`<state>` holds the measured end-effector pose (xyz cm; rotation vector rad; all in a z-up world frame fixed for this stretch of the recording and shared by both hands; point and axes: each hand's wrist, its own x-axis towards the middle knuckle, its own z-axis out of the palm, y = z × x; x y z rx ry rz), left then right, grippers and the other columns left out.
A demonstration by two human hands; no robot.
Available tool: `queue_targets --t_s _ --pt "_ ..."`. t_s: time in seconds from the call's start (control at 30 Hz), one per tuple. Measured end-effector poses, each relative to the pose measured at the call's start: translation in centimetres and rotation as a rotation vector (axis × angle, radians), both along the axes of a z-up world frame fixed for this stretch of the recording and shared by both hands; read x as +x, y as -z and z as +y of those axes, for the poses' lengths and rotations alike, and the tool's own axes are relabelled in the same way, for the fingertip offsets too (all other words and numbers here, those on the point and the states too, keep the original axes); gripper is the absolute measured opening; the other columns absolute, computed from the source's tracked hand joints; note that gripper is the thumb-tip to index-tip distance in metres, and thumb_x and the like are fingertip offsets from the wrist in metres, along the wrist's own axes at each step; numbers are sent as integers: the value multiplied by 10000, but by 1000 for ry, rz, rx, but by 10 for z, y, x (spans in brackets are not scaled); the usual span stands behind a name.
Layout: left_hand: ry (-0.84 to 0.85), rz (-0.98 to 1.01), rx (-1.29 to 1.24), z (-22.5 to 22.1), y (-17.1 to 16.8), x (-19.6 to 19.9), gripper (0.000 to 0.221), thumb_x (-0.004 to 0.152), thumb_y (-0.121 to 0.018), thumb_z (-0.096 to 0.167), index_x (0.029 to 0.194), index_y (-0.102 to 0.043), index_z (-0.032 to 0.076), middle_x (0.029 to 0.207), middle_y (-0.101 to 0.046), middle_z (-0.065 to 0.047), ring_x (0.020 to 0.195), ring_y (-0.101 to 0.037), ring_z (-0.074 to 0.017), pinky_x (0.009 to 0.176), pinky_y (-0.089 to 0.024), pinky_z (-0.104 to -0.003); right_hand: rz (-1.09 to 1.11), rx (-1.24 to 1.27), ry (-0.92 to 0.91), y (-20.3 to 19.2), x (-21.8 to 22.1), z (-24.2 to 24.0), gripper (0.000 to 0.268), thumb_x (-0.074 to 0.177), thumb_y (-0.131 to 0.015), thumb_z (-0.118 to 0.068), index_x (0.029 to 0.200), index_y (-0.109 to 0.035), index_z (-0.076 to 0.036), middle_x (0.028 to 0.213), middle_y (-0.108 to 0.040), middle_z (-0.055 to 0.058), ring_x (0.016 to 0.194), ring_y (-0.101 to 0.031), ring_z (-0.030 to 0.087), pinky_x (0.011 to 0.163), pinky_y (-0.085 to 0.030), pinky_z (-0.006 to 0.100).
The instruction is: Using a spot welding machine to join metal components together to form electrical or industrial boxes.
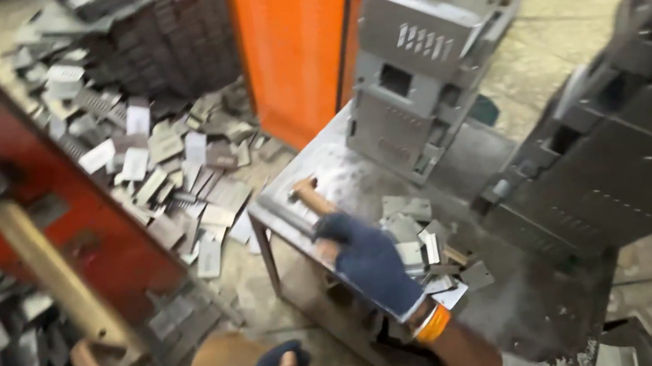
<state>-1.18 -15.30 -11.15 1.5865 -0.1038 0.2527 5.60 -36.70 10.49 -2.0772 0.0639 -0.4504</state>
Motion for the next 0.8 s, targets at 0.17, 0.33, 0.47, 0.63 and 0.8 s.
queue_targets --t_s 0.17,0.33,0.47,0.63,0.8 --pt "210 244 -78 -51 -110 31 281 938 -645 214 1059 -783 2 846 -798 -79 766 -700 -139 700 -537 -298 -379 -213 490 -52 63 -109 367 869 -824 -192 1182 -656 -101 987 -712 84 883 -701 252 782 -544 390" --pt "283 263 -150 -69 -162 45 302 954 -631 224 1048 -784 -19 859 -790 -92 817 -698 -138 739 -520 -306 -768 -443 804 -65 129 -190 775 729 -901 -239 1372 -509 -54 1156 -647 157 1032 -659 340 867 -546 411" --pt "265 261 -217 -68 -156 51 303 962 -634 231 1035 -774 -28 866 -794 -110 812 -723 -164 776 -553 -310 -491 -537 804 -69 145 -201 642 631 -968 -293 1142 -653 -64 1024 -693 174 948 -660 388 815 -504 470" --pt "206 286 -302 -62 -148 52 319 964 -626 243 1032 -766 -36 871 -788 -120 795 -737 -182 785 -578 -324 -405 -632 643 -81 134 -172 493 635 -958 -279 998 -710 -55 893 -709 162 904 -648 399 818 -494 502" --pt "109 383 -336 -59 -161 52 331 945 -647 246 1046 -774 -43 861 -789 -139 790 -750 -209 803 -573 -334 -505 -703 178 -92 76 -126 393 739 -909 -282 903 -657 -31 835 -648 179 822 -647 399 728 -505 483"
